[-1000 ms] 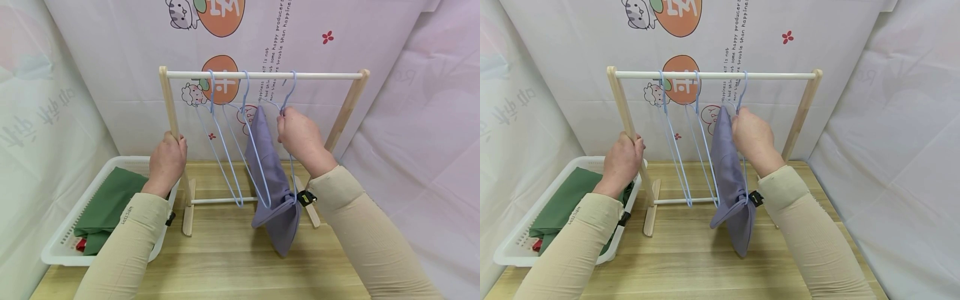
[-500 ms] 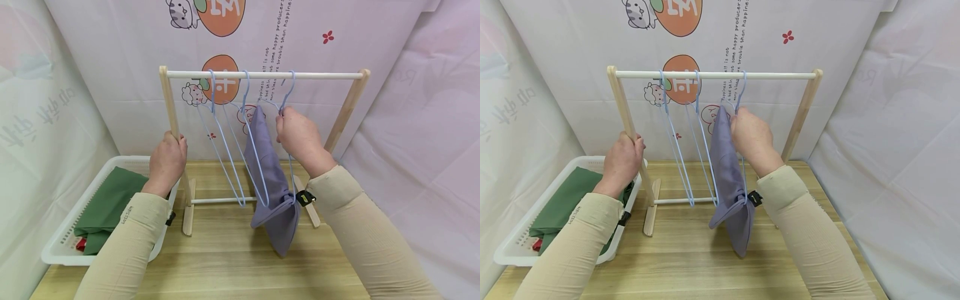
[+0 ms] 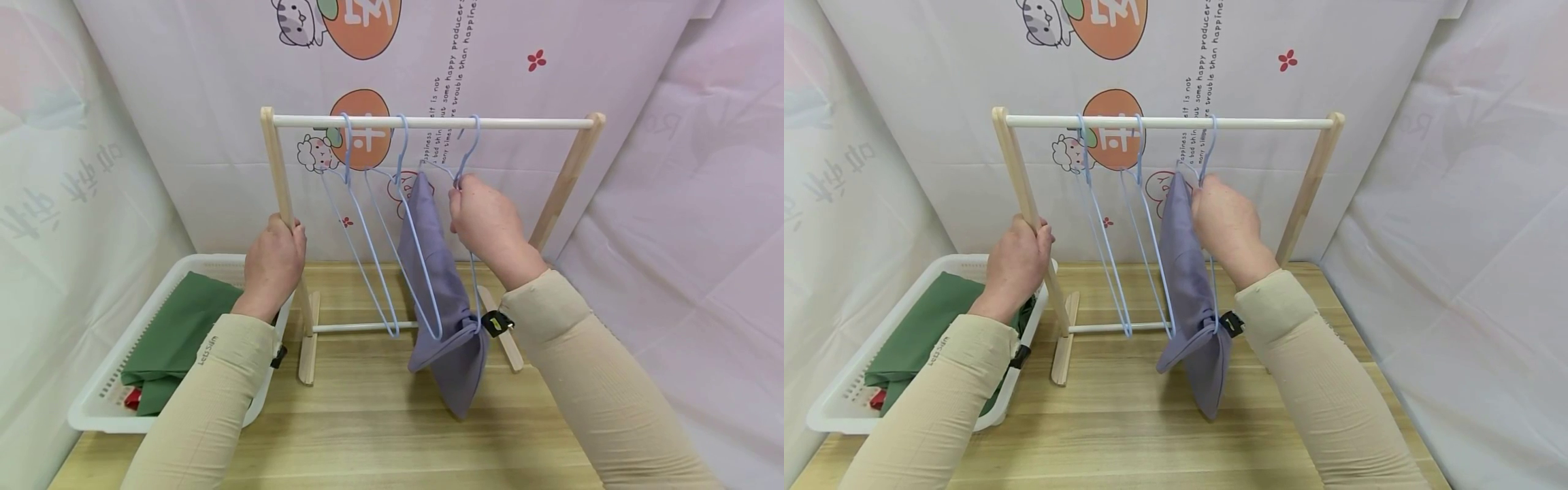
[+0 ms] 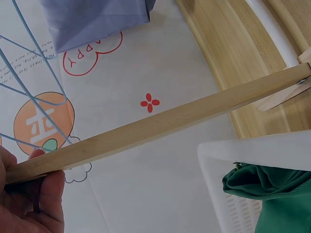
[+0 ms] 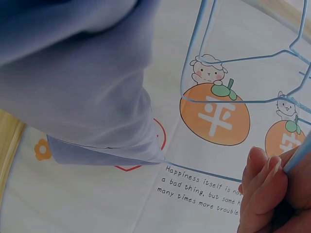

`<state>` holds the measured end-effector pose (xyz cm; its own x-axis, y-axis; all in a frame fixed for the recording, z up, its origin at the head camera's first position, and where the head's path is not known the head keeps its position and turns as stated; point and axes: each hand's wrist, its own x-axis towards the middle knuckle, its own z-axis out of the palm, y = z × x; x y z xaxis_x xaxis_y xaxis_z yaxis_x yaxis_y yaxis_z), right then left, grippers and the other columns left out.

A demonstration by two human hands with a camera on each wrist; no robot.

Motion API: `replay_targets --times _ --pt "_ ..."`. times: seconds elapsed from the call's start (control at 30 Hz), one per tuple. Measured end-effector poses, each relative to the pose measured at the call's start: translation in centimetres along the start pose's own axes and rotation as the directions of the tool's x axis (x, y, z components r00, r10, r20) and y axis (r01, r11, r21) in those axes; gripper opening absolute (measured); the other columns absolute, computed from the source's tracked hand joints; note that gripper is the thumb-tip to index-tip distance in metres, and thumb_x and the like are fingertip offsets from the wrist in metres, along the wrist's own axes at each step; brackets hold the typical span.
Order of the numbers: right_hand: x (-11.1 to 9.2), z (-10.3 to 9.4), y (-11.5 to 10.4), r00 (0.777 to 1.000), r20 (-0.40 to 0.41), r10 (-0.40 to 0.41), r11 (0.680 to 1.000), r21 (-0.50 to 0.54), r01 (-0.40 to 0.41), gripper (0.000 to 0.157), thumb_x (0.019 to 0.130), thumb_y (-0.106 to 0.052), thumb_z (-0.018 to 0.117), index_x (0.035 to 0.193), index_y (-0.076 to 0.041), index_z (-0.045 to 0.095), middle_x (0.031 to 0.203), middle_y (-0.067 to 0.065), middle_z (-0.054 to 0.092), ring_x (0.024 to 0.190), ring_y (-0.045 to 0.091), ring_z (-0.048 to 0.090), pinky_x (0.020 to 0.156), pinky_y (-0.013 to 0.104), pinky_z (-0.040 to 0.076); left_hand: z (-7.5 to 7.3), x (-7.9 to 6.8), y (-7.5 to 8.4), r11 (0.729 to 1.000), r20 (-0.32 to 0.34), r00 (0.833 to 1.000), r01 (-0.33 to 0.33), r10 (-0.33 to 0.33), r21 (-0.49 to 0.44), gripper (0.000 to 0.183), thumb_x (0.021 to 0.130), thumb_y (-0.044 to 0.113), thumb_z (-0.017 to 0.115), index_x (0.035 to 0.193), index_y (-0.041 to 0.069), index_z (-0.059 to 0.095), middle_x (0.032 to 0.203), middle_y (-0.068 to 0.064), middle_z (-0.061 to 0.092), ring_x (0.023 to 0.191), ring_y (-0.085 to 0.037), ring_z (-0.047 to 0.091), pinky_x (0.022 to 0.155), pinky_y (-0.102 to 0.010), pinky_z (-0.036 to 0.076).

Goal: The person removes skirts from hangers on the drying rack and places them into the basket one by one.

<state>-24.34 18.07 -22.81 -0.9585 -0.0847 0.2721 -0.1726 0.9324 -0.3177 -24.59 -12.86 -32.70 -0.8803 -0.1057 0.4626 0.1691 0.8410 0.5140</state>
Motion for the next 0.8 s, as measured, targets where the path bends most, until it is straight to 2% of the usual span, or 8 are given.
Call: replay_targets --times 0.8 --pt "0.30 0.44 -0.73 1.000 0.002 -0.003 1.000 -0.011 0.003 0.033 0.113 -0.028 0.033 0.118 -0.004 0.055 0.085 0.009 0.075 0.088 0.035 0.069 0.084 0.054 0.052 -0.03 0.13 -0.07 1.000 0.015 1.000 0.003 -0.003 -0.007 0.045 0.113 0.033 0.039 0.122 -0.008 0.052 0.079 -0.020 0.061 0.065 -0.036 0.063 0.056 -0.047 0.051"
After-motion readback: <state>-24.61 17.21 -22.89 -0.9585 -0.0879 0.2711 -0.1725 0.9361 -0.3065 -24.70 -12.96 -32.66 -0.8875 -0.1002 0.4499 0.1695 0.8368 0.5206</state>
